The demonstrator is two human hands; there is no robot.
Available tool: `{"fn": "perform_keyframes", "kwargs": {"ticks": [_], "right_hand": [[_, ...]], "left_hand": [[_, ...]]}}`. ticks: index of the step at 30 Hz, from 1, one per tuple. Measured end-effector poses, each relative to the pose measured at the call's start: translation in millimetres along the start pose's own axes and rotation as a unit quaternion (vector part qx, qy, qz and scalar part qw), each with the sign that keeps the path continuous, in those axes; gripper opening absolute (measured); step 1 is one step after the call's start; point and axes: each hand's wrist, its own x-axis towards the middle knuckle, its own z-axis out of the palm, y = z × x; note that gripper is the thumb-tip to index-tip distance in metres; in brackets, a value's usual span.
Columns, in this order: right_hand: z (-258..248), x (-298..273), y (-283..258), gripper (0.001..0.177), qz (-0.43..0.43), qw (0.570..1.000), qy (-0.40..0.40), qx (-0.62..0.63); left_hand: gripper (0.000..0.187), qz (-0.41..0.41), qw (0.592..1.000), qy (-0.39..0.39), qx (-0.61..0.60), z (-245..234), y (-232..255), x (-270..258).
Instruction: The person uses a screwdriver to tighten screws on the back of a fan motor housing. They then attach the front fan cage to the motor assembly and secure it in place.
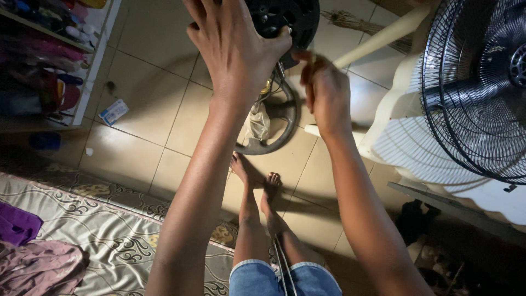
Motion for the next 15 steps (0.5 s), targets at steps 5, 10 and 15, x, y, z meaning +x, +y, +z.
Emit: {"fn": "perform_keyframes", "kwargs": {"ticks": [5, 10, 15], "right_hand": [[5.8, -13.0, -12.9, 0.037, 0.009, 0.997, 0.034, -0.067], [11.4, -5.9, -35.8, 0.025, 0.015, 0.985, 0.069, -0.158], [14.2, -0.2, -47.6, 0.018, 0.044, 0.981, 0.070, -0.176]], "left_hand": [[0.093, 0.015, 1.000, 0.009, 0.007, 0.1, -5.3, -2.9], [0.102, 0.005, 1.000, -0.007, -0.010, 0.0, -6.6, -5.6], [0.108, 0.015, 1.000, 0.001, 0.026, -1.0, -4.1, -7.7]]}}
